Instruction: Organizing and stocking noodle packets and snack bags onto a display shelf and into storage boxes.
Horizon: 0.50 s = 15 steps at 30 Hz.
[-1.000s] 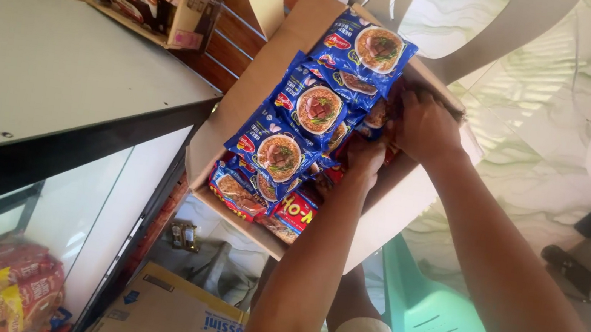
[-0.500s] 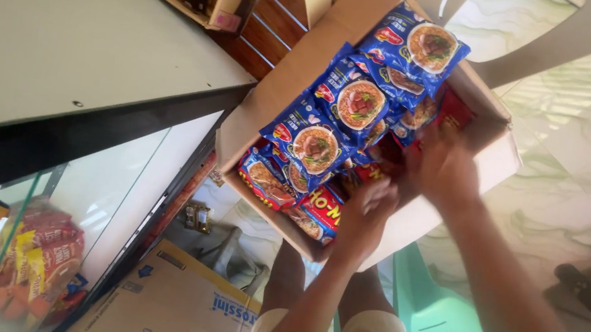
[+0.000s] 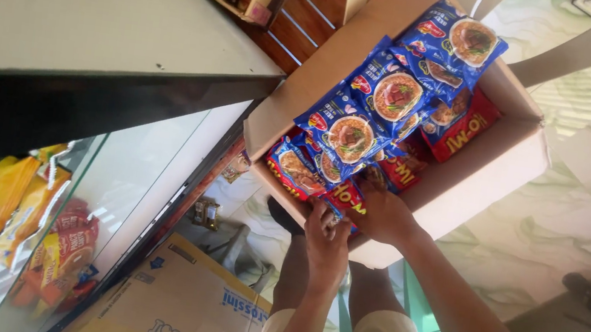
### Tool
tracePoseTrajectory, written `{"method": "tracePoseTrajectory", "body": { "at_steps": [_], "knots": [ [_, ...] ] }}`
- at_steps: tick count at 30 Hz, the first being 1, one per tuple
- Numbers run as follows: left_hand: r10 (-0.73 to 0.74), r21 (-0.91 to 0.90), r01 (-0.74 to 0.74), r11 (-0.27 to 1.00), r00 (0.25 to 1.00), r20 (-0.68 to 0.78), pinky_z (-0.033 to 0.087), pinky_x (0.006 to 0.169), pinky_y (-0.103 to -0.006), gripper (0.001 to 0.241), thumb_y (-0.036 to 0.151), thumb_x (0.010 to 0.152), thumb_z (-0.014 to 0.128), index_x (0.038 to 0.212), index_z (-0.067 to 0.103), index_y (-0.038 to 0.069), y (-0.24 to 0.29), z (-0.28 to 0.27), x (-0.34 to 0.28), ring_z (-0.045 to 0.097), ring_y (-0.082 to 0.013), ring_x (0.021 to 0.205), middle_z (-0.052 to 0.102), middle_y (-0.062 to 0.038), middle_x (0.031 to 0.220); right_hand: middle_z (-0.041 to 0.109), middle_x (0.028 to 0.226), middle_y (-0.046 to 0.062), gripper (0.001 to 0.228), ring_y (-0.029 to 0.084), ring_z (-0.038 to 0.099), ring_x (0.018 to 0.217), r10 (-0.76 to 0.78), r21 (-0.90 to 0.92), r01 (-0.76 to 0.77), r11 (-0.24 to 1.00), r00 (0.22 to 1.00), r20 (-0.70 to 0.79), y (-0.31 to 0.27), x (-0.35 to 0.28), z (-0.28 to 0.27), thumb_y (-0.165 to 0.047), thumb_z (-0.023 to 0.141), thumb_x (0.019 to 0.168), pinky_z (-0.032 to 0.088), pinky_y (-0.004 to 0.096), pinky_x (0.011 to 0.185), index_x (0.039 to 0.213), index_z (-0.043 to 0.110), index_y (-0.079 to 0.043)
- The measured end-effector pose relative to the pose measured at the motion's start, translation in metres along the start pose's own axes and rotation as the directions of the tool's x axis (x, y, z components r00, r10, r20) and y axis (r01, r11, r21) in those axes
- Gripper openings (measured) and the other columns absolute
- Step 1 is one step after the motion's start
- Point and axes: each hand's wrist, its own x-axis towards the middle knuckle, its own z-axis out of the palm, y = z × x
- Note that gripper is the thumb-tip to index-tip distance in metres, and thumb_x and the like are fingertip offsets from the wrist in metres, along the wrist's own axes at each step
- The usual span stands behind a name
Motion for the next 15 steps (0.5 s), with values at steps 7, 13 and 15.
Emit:
{"method": "tracePoseTrajectory", "body": {
  "at_steps": [7, 13, 15],
  "knots": [
    [-0.058, 0.021, 0.057, 0.998, 0.996, 0.073, 0.052, 0.1, -0.0356, 0.063, 0.008, 0.093, 0.065, 0.147, 0.038, -0.007, -0.008, -0.02, 0.006, 0.062, -0.024, 0.117, 0.06, -0.018, 0.126, 0.043, 0.148, 0.033, 0.079, 0.046, 0.059, 0.117, 0.212, 0.019, -0.211, 0.977, 0.977, -0.013, -0.035, -0.005, -0.017, -0.039, 0.078, 0.08, 0.054, 0.05, 0.09, 0.141, 0.048, 0.0],
    [0.045, 0.027, -0.055, 0.998, 0.952, 0.304, 0.052, 0.103, -0.0359, 0.046, 0.008, 0.098, 0.065, 0.136, 0.048, -0.012, 0.006, -0.026, 0.007, 0.061, -0.0235, 0.116, 0.061, -0.02, 0.121, 0.052, 0.145, 0.029, 0.077, 0.046, 0.066, 0.109, 0.17, 0.039, -0.167, 0.985, 0.983, -0.075, -0.047, -0.006, -0.023, -0.036, 0.077, 0.081, 0.057, 0.051, 0.085, 0.145, 0.047, -0.003],
    [-0.018, 0.232, -0.023, 0.973, 0.985, 0.171, 0.053, 0.099, -0.0328, 0.06, 0.008, 0.092, 0.07, 0.141, 0.036, 0.001, 0.002, -0.027, 0.012, 0.053, -0.0118, 0.125, 0.046, -0.004, 0.135, 0.05, 0.144, 0.029, 0.079, 0.046, 0.069, 0.095, 0.264, -0.027, -0.264, 0.964, 0.965, -0.004, -0.055, -0.003, -0.027, -0.036, 0.078, 0.079, 0.059, 0.051, 0.076, 0.145, 0.046, -0.006]
  ]
}}
